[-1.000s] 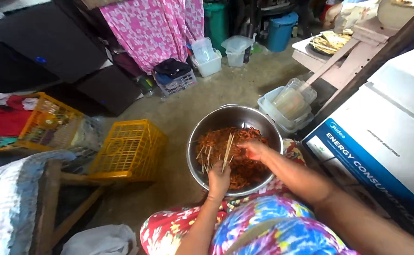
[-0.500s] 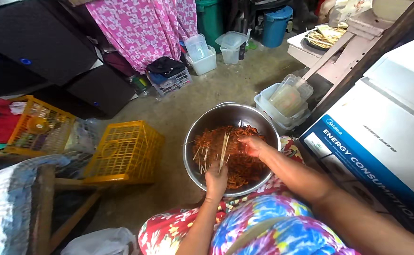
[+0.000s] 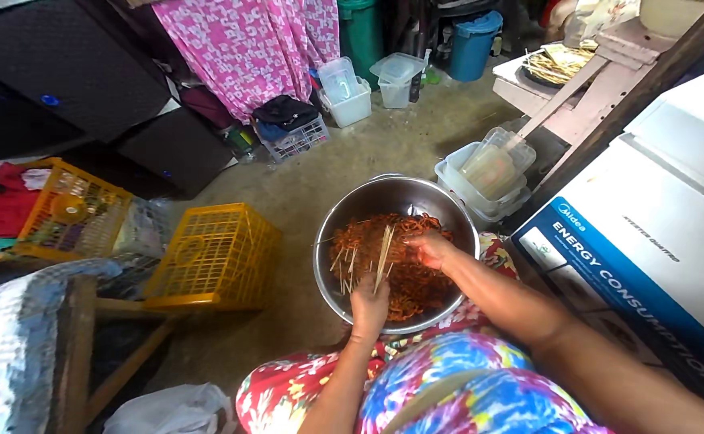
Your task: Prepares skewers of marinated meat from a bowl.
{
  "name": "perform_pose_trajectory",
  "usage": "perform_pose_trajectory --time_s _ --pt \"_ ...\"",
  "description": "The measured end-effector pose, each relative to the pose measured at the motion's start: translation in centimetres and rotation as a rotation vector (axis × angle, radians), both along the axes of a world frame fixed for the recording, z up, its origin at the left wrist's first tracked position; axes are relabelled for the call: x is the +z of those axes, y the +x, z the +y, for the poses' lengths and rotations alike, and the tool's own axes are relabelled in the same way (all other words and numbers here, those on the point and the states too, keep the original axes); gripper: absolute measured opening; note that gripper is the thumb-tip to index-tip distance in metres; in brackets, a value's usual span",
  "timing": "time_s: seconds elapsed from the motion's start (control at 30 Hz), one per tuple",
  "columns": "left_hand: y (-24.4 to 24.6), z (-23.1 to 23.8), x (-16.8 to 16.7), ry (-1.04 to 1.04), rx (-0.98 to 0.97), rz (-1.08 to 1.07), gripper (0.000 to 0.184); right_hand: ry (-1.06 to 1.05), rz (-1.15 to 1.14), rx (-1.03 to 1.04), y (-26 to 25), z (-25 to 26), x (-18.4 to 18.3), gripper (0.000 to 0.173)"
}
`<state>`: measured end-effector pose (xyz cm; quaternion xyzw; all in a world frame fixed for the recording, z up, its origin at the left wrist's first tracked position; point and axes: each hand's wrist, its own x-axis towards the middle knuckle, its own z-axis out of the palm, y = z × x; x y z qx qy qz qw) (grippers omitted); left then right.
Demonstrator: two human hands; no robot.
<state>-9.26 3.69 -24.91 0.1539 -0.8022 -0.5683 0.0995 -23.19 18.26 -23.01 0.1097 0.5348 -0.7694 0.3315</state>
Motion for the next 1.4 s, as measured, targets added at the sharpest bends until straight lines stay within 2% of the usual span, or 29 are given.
perform_pose_trajectory --time_s 0.2,0.7,1.17,1.3,1.4 --pt "0.0 -0.1 -0.1 -0.017 -0.01 -0.02 0.018 -0.013 0.025 -0.078 -0.1 -0.1 -0.1 0.016" --pt "0.0 0.0 0.0 -0.016 0.009 -0.017 0.016 0.031 0.036 0.008 0.3 -0.4 -0.1 0.017" --pt "0.1 0.1 0.4 0.041 0.03 -0.028 0.011 0.028 -0.041 0.153 2.7 -1.4 0.3 0.035" --pt "0.1 0.1 0.5 0.06 0.035 -0.026 0.012 0.009 -0.022 0.18 2.8 -1.4 0.2 0.028" --pt "0.1 0.1 0.5 0.059 0.033 -0.016 0.011 -0.035 0.005 0.081 1.6 -0.8 0.1 0.021"
